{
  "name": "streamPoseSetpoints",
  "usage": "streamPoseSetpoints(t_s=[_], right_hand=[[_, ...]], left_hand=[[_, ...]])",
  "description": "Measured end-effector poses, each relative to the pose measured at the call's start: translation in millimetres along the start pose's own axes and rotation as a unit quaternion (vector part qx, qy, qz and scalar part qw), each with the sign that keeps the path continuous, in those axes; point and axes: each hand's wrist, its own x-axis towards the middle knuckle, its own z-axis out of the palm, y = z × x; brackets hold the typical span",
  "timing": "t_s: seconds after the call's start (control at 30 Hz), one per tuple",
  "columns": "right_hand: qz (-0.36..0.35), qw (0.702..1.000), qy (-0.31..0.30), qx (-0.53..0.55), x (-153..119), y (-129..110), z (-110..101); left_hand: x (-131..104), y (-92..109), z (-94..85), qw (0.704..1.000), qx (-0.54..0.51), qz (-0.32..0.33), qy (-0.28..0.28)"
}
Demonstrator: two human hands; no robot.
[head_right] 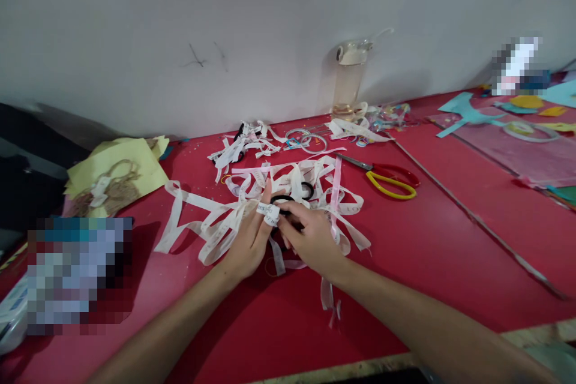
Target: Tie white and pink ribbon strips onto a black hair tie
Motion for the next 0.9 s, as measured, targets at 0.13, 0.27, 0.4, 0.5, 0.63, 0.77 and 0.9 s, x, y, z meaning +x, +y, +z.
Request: streamPoseSetpoints(t_s=[0.13,0.27,0.4,0.5,0.63,0.77,0.9], right_hand=[[0.032,0.995,0.056,0.079,5.0,5.0,-1.1],[0.062,0.974,0.051,0.212,12.7,12.1,-4.7],[0.089,0.964,-0.027,0.251,16.6,13.2,-9.1],[0.097,0.955,-0.088,0.266,16.7,10.1,-11.9],[0.124,0.946,-0.122,0.272,16.2,9.6,-15.3],[0.14,0.942,-0.12,0.282,16.0,15.4,-15.2],[0.119,0.941,-0.075,0.307,16.8,14.3,-11.6]], left_hand=[[-1.6,-0.3,0.9,0.999,0.043,0.018,0.005],[-0.2,2.5,-4.7,0.995,0.019,0.055,0.079],[5.6,3.1,-12.5,0.982,-0.103,0.028,0.156],[8.8,1.1,-15.1,0.975,-0.185,-0.003,0.128],[9.7,-1.2,-15.6,0.963,-0.26,-0.011,0.068],[10.4,-2.8,-15.5,0.957,-0.288,0.013,0.041],[11.8,-5.6,-15.9,0.959,-0.278,0.015,0.059]])
